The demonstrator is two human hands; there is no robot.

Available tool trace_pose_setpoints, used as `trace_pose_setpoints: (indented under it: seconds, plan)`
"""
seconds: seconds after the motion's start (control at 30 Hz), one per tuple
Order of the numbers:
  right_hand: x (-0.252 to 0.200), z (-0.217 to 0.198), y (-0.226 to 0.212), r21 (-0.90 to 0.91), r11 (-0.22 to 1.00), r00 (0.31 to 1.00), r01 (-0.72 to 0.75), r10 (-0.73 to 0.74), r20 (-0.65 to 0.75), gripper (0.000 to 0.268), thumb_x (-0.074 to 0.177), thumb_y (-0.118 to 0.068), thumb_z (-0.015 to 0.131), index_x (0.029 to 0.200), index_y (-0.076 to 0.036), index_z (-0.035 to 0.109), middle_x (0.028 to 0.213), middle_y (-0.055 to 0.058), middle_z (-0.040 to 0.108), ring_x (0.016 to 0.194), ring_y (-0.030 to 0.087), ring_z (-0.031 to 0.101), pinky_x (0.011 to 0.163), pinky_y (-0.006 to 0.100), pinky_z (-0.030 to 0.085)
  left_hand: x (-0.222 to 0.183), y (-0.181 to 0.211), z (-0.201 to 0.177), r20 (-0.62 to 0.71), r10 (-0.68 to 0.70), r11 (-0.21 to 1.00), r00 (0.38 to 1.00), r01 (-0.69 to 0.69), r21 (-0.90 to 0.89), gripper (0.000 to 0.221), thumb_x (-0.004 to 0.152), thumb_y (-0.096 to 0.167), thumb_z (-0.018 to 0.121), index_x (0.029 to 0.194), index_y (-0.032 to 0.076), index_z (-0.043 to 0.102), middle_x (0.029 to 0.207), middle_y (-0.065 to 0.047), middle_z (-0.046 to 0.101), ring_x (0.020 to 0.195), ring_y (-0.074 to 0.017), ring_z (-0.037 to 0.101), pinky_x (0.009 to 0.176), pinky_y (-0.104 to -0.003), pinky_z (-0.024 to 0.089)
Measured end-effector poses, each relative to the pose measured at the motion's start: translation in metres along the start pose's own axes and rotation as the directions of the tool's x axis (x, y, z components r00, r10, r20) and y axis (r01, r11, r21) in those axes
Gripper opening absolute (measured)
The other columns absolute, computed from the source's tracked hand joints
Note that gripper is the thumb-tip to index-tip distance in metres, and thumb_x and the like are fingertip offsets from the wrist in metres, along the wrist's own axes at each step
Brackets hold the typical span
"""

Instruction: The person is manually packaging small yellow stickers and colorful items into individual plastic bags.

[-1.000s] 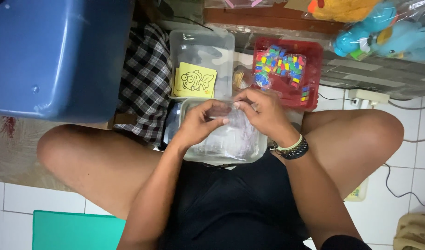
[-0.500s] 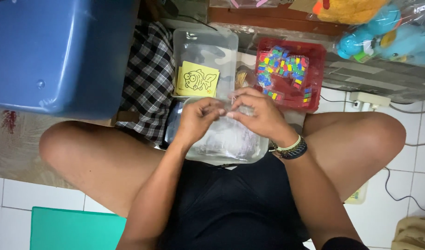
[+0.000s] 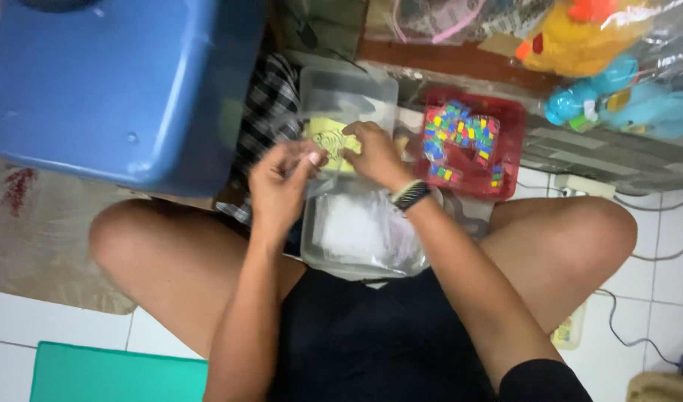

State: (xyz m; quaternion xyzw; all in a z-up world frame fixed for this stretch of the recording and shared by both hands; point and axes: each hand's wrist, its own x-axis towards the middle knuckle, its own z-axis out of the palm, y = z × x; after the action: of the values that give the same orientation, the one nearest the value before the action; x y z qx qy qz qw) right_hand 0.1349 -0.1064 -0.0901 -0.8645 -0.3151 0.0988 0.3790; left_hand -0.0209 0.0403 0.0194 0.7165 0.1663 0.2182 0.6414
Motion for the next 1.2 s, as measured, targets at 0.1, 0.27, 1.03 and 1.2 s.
trace_pose_setpoints:
  seconds: [0.1,0.27,1.03,1.2]
  plan:
    - [0.025,0.036,0.003,-0.383,0.893,0.955,-0.237,0.286,0.077,0.070,0.077,-0.029,0.086,0.134,-0.005,0.054,0.126,0.024,0.053,0.114,0.050,0.060,0.091,0.062,0.055,0.000,-0.003,-0.002,-0.016,-0.023,0.999,1.000,0.023,0.025,0.016,0.089,0.010,0.080,0.105,0.007,0.078,0.083,-0.014,0.078,0.077,-0.0155,0.070,0.077,-0.033,0.056]
    - [0.032,0.070,0.029,-0.447,0.878,0.969,-0.170,0.232,0.088,0.063,0.077,-0.021,0.088,0.123,0.006,0.057,0.117,0.029,0.051,0.107,0.054,0.063,0.083,0.060,0.059,0.003,0.001,-0.004,-0.020,-0.093,0.996,0.995,0.093,-0.017,0.018,0.090,0.011,0.079,0.108,0.010,0.078,0.083,-0.009,0.080,0.078,-0.0105,0.070,0.080,-0.029,0.057]
    - [0.024,0.025,-0.002,-0.352,0.887,0.928,-0.297,0.356,0.112,0.071,0.076,-0.033,0.089,0.124,0.000,0.048,0.125,0.024,0.046,0.120,0.046,0.058,0.100,0.053,0.055,-0.001,-0.011,0.007,0.036,-0.125,0.992,0.992,0.124,0.016,0.019,0.088,0.017,0.081,0.107,0.013,0.081,0.092,-0.012,0.081,0.094,-0.0184,0.076,0.089,-0.037,0.057]
    - [0.025,0.006,-0.020,-0.363,0.868,0.880,-0.340,0.430,0.204,0.079,0.076,-0.042,0.089,0.130,0.004,0.056,0.134,0.024,0.045,0.125,0.045,0.058,0.101,0.055,0.055,-0.003,-0.011,0.003,0.070,-0.139,0.989,0.988,0.142,-0.039,0.022,0.089,0.011,0.078,0.110,0.006,0.079,0.091,-0.017,0.081,0.080,-0.0176,0.074,0.081,-0.036,0.059]
